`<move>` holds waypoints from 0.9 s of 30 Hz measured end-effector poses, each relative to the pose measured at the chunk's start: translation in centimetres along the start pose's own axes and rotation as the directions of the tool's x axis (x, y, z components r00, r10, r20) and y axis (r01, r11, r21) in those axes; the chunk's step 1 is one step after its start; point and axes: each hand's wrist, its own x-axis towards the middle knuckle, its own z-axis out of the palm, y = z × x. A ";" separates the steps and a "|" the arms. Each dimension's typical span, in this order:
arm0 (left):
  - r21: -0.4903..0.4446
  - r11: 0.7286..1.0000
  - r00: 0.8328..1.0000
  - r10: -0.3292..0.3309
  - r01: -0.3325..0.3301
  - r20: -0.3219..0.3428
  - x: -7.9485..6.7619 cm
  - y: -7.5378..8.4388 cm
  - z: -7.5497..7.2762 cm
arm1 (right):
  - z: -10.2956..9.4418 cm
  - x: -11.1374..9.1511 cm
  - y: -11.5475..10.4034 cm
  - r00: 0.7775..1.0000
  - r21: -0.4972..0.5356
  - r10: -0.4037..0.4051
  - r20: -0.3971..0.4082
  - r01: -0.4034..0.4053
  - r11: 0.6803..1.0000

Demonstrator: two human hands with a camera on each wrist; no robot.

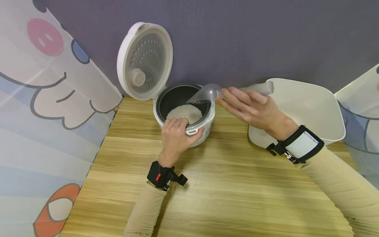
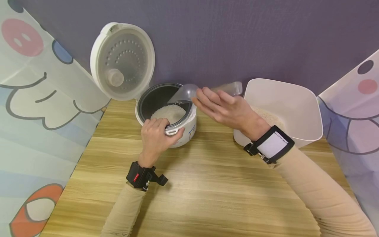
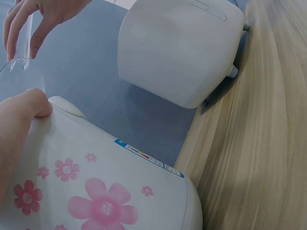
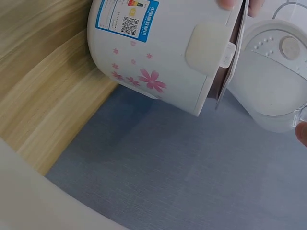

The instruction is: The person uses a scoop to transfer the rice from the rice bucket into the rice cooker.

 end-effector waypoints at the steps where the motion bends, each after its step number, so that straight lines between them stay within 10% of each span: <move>1: -0.001 1.000 1.000 -0.001 0.001 0.001 0.0 0.0 0.0 | 0.0 -0.1 -0.1 1.000 -0.010 -0.002 -0.009 0.002 1.000; 14: -0.005 1.000 1.000 0.000 0.000 0.006 0.0 0.0 0.2 | 0.1 -0.3 -0.2 0.996 -0.103 -0.090 -0.021 0.087 0.991; 21: -0.001 1.000 1.000 0.001 -0.001 -0.003 0.0 0.0 0.4 | 0.1 -0.3 -0.7 0.989 0.090 0.145 -0.022 -0.143 0.986; 27: 0.001 1.000 1.000 0.001 -0.001 -0.005 -0.1 0.0 0.5 | -0.4 0.1 -1.2 0.927 0.217 0.372 0.040 -0.372 0.903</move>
